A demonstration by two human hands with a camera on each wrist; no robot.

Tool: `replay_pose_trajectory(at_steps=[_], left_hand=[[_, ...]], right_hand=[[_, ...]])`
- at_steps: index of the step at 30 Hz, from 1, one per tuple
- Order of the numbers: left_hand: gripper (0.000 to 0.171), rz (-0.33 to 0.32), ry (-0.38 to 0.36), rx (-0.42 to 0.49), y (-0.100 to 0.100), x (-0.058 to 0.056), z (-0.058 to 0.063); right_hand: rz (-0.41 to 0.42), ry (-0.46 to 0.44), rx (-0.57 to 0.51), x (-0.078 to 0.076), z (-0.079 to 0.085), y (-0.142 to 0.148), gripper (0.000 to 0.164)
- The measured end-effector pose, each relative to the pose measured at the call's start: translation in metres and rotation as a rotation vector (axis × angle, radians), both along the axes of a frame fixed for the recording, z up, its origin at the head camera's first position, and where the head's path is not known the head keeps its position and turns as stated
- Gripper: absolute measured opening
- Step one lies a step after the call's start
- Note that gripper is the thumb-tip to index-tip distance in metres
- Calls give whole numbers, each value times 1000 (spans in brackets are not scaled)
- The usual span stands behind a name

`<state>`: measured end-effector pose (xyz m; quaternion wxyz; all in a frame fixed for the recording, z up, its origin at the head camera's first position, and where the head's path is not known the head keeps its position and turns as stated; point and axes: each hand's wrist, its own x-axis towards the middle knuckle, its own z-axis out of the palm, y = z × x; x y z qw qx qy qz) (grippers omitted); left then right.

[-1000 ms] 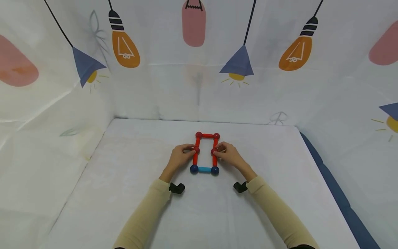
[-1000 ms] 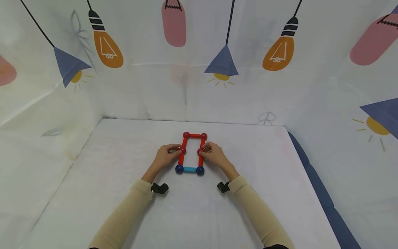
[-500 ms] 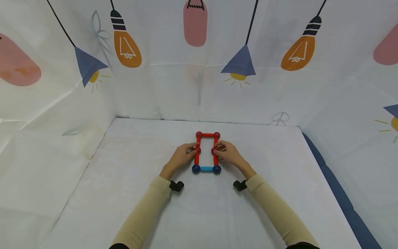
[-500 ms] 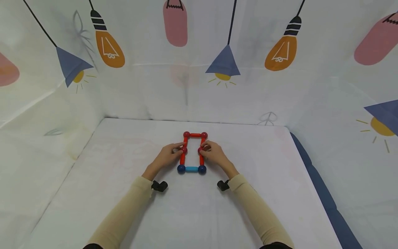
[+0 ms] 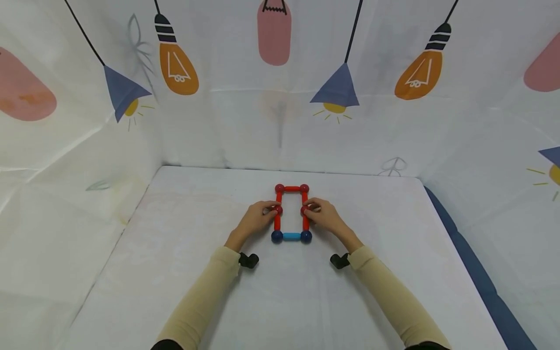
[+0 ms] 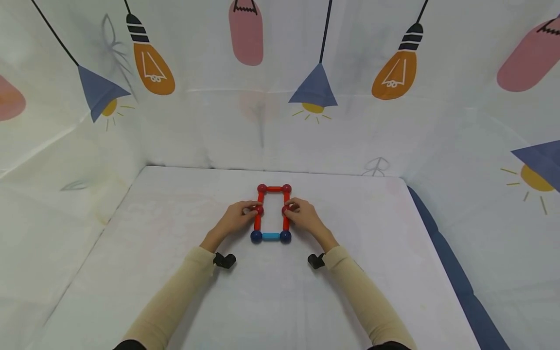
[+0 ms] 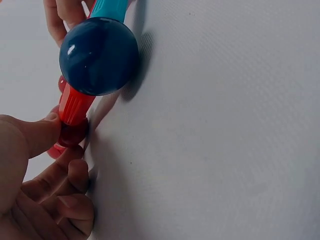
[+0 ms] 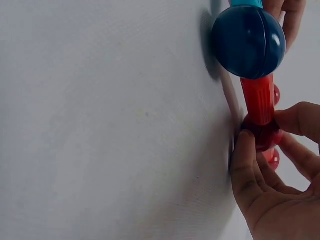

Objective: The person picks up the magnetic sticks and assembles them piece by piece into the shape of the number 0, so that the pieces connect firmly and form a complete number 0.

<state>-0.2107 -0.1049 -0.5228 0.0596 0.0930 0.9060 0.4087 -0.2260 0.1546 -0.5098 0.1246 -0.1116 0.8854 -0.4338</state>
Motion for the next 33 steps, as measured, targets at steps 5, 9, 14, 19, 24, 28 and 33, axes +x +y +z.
replay_pose_trajectory(at_steps=[5, 9, 14, 19, 24, 28, 33], left_hand=[[35, -1, 30, 0, 1, -5, 0], [36, 11, 32, -9, 2, -10, 1], [35, 39, 35, -10, 3, -18, 3], [35, 57, 33, 1, 4, -24, 5], [34, 69, 26, 19, 5, -30, 7], [34, 77, 27, 41, 6, -34, 7], [35, 83, 28, 65, 7, -38, 6]], right_hand=[[-10, 8, -3, -6, 0, -1, 33], [-19, 5, 1, -11, 0, -2, 34], [-35, 4, 3, -17, 1, -3, 36], [-56, 3, -3, -24, 0, -5, 36], [-79, -7, -10, -31, -1, -7, 37], [-97, -13, -26, -37, -1, -9, 37], [-103, -4, -27, -42, 0, -8, 36]])
